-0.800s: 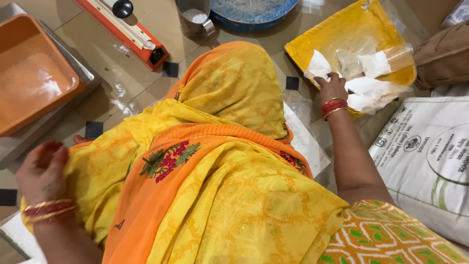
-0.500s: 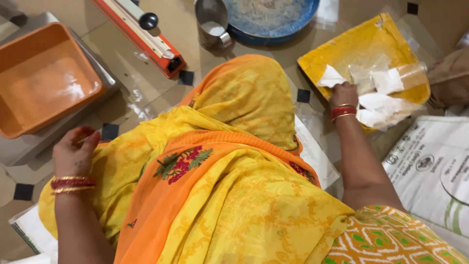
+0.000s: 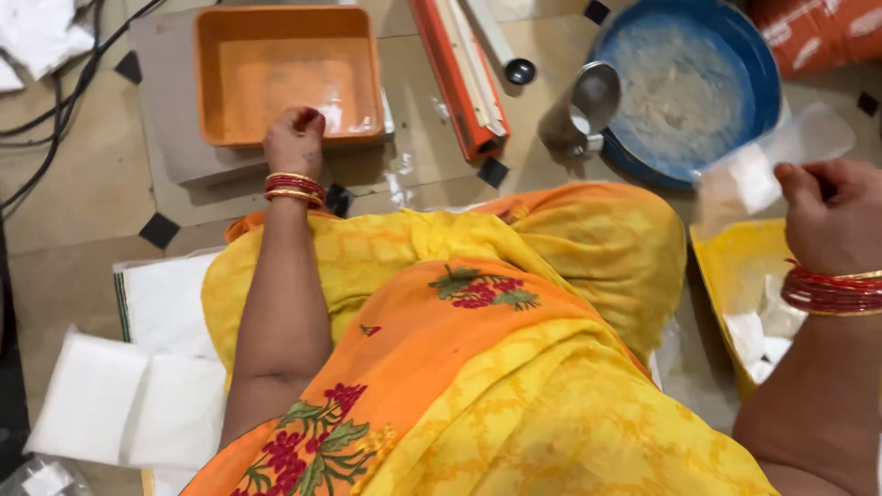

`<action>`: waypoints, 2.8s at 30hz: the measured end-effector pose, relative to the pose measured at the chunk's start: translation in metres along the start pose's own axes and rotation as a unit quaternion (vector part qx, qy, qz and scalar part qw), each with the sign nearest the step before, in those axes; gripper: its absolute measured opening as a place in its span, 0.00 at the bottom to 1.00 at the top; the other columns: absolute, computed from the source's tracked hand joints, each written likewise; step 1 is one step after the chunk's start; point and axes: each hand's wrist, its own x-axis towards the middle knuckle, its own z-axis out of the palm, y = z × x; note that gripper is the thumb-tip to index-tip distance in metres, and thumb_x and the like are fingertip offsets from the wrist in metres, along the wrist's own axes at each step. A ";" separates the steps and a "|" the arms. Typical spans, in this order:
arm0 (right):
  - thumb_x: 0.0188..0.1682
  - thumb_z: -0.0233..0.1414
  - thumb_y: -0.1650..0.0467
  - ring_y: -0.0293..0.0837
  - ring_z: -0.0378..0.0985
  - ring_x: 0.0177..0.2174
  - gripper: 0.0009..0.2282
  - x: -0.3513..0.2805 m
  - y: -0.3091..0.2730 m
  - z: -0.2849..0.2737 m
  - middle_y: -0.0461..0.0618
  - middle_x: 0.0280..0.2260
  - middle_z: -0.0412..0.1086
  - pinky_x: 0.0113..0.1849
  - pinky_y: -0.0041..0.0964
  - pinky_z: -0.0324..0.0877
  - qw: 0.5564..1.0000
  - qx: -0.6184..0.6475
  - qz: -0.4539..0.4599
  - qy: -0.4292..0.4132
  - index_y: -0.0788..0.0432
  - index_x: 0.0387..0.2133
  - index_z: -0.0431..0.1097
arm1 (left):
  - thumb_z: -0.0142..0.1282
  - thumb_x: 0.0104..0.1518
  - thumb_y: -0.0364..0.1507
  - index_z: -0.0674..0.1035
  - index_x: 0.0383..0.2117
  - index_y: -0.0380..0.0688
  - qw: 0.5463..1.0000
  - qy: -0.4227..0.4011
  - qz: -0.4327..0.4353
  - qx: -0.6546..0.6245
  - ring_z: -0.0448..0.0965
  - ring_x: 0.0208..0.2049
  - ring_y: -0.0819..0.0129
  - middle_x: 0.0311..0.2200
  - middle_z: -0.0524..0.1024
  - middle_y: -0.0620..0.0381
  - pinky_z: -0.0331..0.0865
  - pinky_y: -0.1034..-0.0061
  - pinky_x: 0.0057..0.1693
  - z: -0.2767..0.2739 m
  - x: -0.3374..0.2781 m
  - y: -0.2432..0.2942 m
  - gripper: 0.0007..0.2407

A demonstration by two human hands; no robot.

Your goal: Weighing and sealing small bags of white powder using a scale and heat sealer.

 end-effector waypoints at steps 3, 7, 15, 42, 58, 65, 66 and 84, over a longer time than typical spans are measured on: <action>0.55 0.63 0.74 0.43 0.78 0.30 0.05 0.008 -0.125 0.017 0.57 0.29 0.76 0.36 0.34 0.71 0.974 -0.043 -0.218 0.035 0.68 0.37 0.79 | 0.65 0.54 0.28 0.85 0.34 0.40 0.998 -0.011 -0.050 0.026 0.83 0.30 0.68 0.28 0.83 0.51 0.74 0.73 0.40 -0.008 0.007 -0.010 0.06; 0.57 0.61 0.71 0.36 0.78 0.29 0.07 0.051 -0.200 0.117 0.51 0.28 0.77 0.34 0.30 0.69 0.970 0.124 -0.204 -0.045 0.66 0.38 0.80 | 0.61 0.59 0.29 0.83 0.35 0.39 0.993 -0.004 -0.104 -0.061 0.83 0.28 0.63 0.26 0.83 0.50 0.75 0.72 0.40 -0.022 0.018 0.020 0.06; 0.49 0.61 0.66 0.34 0.77 0.23 0.11 0.071 -0.278 0.350 0.48 0.22 0.78 0.28 0.32 0.71 0.934 0.330 -0.080 -0.112 0.66 0.28 0.80 | 0.62 0.57 0.30 0.84 0.35 0.40 0.991 0.008 -0.119 -0.062 0.86 0.34 0.62 0.31 0.84 0.50 0.76 0.71 0.43 -0.009 0.024 0.024 0.07; 0.52 0.61 0.63 0.53 0.82 0.38 0.19 0.077 0.022 0.210 0.57 0.38 0.78 0.41 0.45 0.74 0.999 -0.013 0.010 -0.040 0.55 0.55 0.73 | 0.59 0.59 0.30 0.78 0.48 0.38 0.978 0.079 -0.179 -0.077 0.83 0.26 0.66 0.24 0.83 0.51 0.74 0.73 0.40 0.005 0.025 -0.001 0.13; 0.54 0.59 0.73 0.40 0.77 0.39 0.14 0.064 -0.105 0.253 0.52 0.41 0.74 0.44 0.35 0.75 0.940 0.333 -0.079 -0.010 0.61 0.53 0.70 | 0.62 0.58 0.30 0.73 0.54 0.39 0.975 0.046 -0.181 -0.125 0.85 0.27 0.68 0.31 0.83 0.51 0.77 0.75 0.38 0.022 0.020 -0.007 0.19; 0.45 0.61 0.62 0.52 0.82 0.36 0.33 0.061 -0.264 0.326 0.57 0.39 0.77 0.38 0.44 0.75 0.934 0.135 -0.188 -0.273 0.58 0.64 0.56 | 0.62 0.58 0.29 0.72 0.56 0.39 0.974 0.038 -0.174 -0.139 0.85 0.26 0.68 0.31 0.84 0.50 0.77 0.75 0.37 0.015 0.018 0.003 0.20; 0.44 0.61 0.61 0.53 0.82 0.35 0.35 0.072 -0.272 0.344 0.56 0.37 0.78 0.38 0.46 0.74 0.937 0.102 -0.178 -0.281 0.57 0.64 0.56 | 0.61 0.58 0.29 0.72 0.56 0.39 0.974 0.040 -0.174 -0.142 0.85 0.26 0.68 0.31 0.84 0.50 0.77 0.75 0.37 0.012 0.019 0.003 0.20; 0.54 0.57 0.68 0.34 0.67 0.21 0.12 0.024 -0.233 0.165 0.45 0.18 0.69 0.24 0.33 0.63 0.918 0.297 -0.125 -0.230 0.66 0.26 0.74 | 0.50 0.65 0.36 0.73 0.59 0.38 0.791 -0.402 -0.143 -0.439 0.76 0.45 0.68 0.49 0.77 0.55 0.70 0.70 0.52 0.100 -0.071 0.088 0.20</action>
